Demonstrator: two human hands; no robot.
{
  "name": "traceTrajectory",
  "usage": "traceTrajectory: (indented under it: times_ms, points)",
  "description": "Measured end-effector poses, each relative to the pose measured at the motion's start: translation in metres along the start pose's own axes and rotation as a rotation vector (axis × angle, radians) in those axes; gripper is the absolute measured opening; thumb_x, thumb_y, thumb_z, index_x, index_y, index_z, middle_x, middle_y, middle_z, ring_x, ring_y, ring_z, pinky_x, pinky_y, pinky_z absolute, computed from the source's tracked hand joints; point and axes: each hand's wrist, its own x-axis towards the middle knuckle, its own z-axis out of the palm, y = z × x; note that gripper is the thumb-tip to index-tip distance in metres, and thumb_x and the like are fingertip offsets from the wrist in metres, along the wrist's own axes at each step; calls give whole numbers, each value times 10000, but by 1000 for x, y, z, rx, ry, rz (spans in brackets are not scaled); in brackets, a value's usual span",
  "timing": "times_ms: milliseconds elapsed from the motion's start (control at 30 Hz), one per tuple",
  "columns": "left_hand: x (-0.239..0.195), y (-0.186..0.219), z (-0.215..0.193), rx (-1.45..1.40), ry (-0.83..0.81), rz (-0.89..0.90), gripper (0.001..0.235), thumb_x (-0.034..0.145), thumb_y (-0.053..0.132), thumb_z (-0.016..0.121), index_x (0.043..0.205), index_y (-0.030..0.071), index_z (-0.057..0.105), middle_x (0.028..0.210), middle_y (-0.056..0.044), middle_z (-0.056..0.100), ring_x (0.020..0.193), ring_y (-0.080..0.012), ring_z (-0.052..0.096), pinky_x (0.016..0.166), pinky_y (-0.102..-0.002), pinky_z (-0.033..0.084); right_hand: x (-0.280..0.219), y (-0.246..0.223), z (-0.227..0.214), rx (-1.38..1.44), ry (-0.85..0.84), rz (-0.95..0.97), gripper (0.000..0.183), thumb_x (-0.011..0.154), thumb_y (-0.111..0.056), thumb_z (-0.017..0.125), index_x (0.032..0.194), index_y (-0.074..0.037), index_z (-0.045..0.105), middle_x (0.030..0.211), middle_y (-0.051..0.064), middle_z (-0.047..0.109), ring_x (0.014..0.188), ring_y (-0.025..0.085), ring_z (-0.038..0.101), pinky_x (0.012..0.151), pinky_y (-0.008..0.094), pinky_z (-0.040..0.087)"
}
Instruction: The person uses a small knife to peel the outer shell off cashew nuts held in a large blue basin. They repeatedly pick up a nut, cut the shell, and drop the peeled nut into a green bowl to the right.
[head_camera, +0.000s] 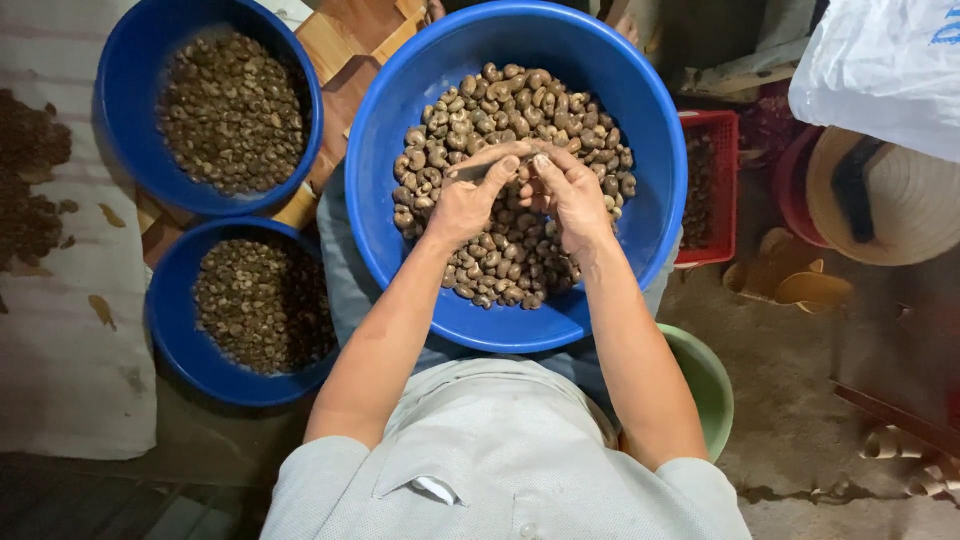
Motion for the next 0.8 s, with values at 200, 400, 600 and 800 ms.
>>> traceTrajectory:
  times_ms: [200, 400, 600, 800]
  points:
    - [0, -11, 0, -46, 26, -42, 233, 1120, 233, 719, 1239, 65, 828, 1142, -195, 826, 1093, -327, 787, 893, -471, 693, 0, 5, 1, 28, 87, 19, 279, 1040, -277, 651, 1122, -24, 737, 921, 177, 759, 716, 233, 783, 617, 344, 681]
    - [2, 0, 0, -33, 42, -21, 236, 1125, 237, 714, 1252, 69, 821, 1126, -187, 830, 1087, -313, 793, 900, -465, 691, -4, -4, 7, 23, 94, -9, 274, 1018, -224, 681, 1210, -33, 723, 1031, 203, 765, 777, 252, 799, 653, 364, 695]
    - [-2, -2, 0, 3, 6, 11, 190, 1102, 148, 744, 1244, 50, 822, 1030, -198, 824, 1027, -233, 757, 851, -481, 689, -6, -8, 13, -44, 72, 13, 266, 1018, -190, 652, 1246, -54, 675, 962, 184, 759, 732, 249, 794, 607, 331, 686]
    - [-4, -1, -2, 86, -8, 41, 218, 1116, 193, 732, 1259, 50, 816, 1073, -233, 820, 1079, -263, 761, 892, -518, 654, -10, -14, 16, -94, 92, -60, 246, 1015, -164, 615, 1227, -46, 655, 911, 188, 758, 722, 251, 793, 596, 329, 683]
